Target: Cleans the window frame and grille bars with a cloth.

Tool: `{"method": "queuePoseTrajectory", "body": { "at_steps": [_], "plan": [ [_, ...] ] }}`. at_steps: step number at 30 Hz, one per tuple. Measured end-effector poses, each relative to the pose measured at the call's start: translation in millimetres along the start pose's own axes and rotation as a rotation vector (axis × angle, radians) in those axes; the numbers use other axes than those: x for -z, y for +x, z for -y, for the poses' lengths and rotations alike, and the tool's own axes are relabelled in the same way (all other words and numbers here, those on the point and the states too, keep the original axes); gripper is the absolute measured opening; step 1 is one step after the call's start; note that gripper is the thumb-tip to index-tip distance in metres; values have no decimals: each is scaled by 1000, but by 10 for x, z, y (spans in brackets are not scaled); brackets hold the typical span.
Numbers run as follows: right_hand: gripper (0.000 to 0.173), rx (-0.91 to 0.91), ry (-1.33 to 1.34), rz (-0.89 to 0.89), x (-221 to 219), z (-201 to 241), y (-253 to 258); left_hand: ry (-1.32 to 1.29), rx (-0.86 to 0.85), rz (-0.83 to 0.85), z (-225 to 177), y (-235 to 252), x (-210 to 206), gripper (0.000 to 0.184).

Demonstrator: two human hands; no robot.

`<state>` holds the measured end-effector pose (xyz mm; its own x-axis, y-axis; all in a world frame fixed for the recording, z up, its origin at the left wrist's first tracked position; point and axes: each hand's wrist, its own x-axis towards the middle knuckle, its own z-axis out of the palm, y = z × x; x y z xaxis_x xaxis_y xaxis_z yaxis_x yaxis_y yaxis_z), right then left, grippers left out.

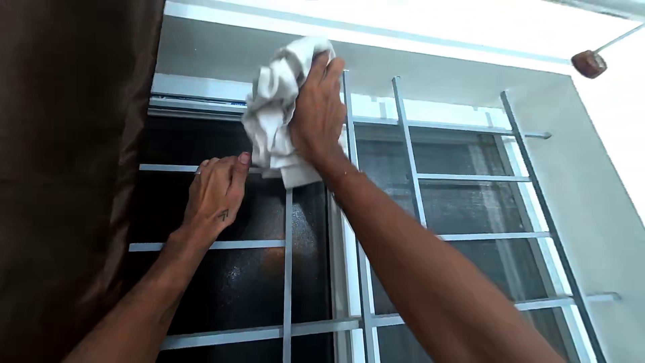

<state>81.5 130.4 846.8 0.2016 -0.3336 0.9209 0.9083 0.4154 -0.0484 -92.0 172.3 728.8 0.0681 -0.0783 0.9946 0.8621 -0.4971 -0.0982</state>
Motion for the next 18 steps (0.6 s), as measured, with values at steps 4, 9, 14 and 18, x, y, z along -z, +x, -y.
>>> {"method": "queuePoseTrajectory", "body": {
  "at_steps": [4,9,14,18],
  "plan": [
    [83,-105,-74,264,-261,149,597,31,8,13,11,-6,-13,73],
    [47,-170,-18,412,-711,266,392,91,-61,85,27,-2,64,65],
    [45,-33,-196,381,-563,320,158,145,-80,98,82,-9,24,57],
    [32,30,-227,352,-577,325,150,178,-100,97,124,21,-3,59]
  ]
}}
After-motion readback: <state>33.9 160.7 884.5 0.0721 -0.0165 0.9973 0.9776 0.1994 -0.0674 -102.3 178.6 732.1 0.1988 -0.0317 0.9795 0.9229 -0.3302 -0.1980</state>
